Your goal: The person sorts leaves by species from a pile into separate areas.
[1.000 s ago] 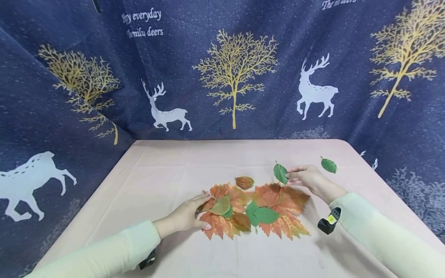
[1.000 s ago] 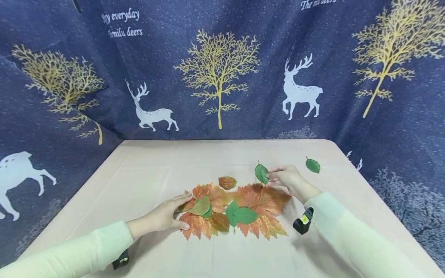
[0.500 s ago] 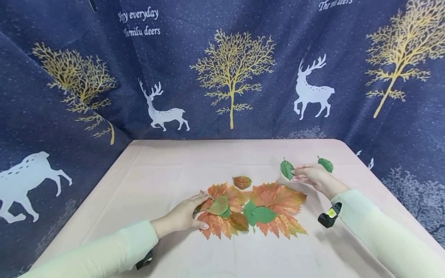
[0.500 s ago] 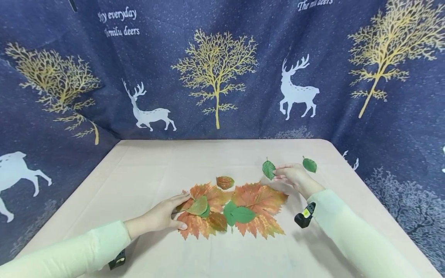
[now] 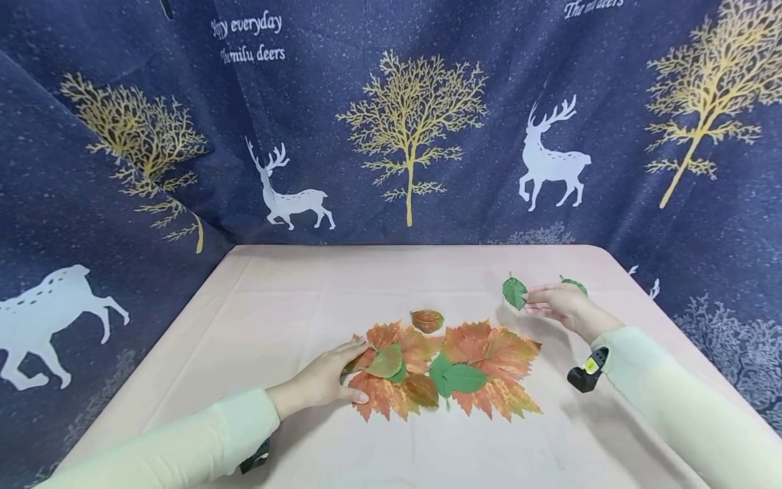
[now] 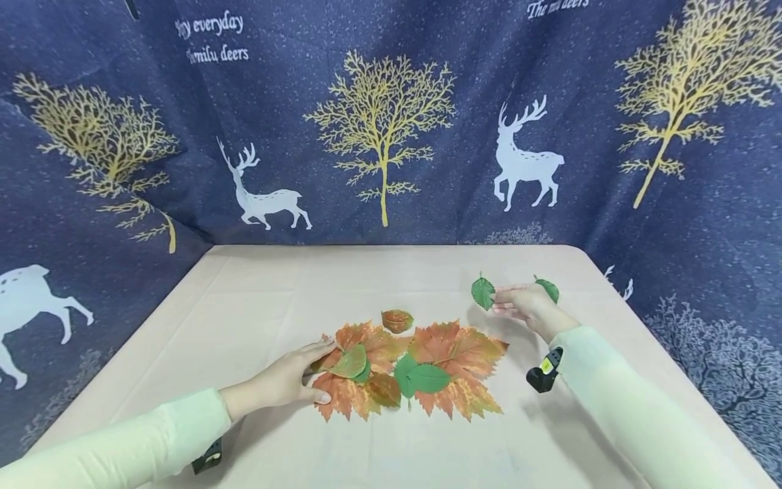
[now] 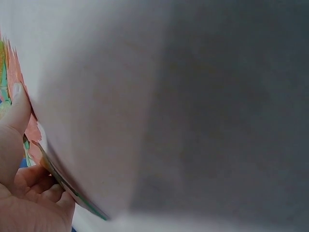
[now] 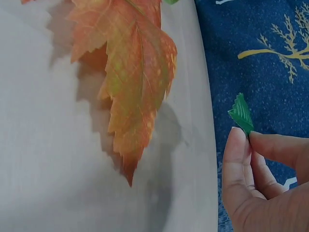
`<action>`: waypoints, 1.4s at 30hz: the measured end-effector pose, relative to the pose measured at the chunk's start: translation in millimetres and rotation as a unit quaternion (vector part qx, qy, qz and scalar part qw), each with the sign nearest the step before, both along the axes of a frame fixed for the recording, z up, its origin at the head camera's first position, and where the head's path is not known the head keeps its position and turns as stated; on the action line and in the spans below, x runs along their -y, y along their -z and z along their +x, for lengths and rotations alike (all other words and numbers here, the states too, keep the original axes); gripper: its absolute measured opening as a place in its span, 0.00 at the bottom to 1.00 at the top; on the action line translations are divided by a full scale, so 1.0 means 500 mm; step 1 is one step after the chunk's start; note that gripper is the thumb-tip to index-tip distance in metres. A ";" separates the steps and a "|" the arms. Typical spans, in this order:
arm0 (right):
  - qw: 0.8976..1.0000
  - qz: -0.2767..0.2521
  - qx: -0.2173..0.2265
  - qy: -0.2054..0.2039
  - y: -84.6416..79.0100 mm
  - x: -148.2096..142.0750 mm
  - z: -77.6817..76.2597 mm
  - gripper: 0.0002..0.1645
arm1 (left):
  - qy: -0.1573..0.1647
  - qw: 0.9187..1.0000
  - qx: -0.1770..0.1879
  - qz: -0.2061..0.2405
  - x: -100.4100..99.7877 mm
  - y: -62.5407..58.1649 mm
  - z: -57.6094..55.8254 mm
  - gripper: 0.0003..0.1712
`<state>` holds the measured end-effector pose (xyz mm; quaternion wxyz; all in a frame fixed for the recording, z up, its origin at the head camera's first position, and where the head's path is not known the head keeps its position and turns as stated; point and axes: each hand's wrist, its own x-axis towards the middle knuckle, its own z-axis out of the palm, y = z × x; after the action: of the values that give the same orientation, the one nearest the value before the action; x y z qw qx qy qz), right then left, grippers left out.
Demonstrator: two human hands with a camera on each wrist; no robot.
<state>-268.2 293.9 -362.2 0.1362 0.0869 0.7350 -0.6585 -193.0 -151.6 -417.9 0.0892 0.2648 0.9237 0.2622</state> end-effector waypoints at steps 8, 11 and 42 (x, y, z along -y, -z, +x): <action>0.999 0.028 -0.007 -0.019 -0.016 -0.025 -0.009 0.28 | 0.000 1.000 -0.003 -0.003 0.005 -0.001 0.000 0.55; 0.999 0.035 -0.006 -0.018 -0.026 -0.039 -0.012 0.28 | -0.001 1.000 0.002 -0.001 0.006 -0.002 0.000 0.55; 0.999 0.043 0.024 0.008 -0.049 -0.138 -0.063 0.08 | -0.014 1.000 0.004 -0.011 -0.003 0.004 -0.004 0.54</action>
<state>-299.5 363.0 -337.9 0.1453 0.1143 0.7585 -0.6249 -195.1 -149.9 -420.0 0.0922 0.2499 0.9298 0.2539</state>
